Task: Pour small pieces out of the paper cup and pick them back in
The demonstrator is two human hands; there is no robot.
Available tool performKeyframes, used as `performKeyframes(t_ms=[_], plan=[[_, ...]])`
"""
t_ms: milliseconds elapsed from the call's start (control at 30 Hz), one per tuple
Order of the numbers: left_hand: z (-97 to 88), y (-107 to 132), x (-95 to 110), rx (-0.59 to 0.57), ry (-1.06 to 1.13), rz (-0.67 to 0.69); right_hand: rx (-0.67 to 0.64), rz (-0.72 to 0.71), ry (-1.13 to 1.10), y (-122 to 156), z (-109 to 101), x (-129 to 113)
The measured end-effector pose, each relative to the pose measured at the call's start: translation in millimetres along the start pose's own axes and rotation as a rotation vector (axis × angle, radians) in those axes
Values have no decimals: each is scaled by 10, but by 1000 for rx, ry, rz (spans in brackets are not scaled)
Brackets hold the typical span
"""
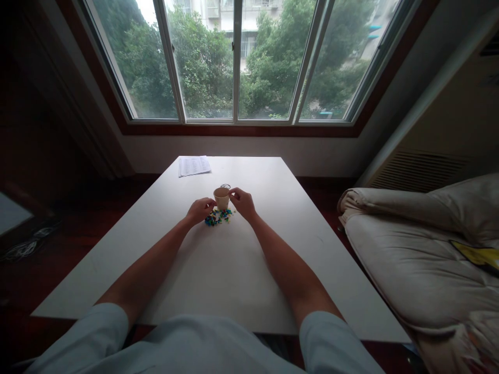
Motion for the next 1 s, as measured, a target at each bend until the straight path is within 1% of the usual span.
performKeyframes(t_ms=[100, 200, 333, 400, 467, 633, 767, 1000], plan=[[80, 39, -13, -83, -59, 0, -105, -52, 62, 43, 19, 44], [154, 82, 54, -141, -112, 4, -181, -112, 134, 93, 57, 65], [215, 117, 175, -170, -128, 34, -347, -153, 203, 146, 147, 59], [228, 121, 195, -187, -125, 40, -432, -159, 205, 170, 187, 54], [228, 120, 188, -200, -122, 44, -486, -163, 195, 189, 212, 52], [204, 124, 133, -203, -118, 30, -546, -169, 202, 218, 257, 83], [201, 132, 125, -198, -127, 27, -579, -181, 249, 236, 293, 115], [185, 133, 113, -193, -141, -1, -549, -207, 430, 254, 319, 101]])
Point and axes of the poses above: each hand's wrist, its own y-axis away from the middle knuckle, its own z-axis out of the palm, x = y × z, the point moved 5 cm from there along -y, towards the middle knuckle, and after that the axes turned 2 degrees about y, right-handed, at the moved point
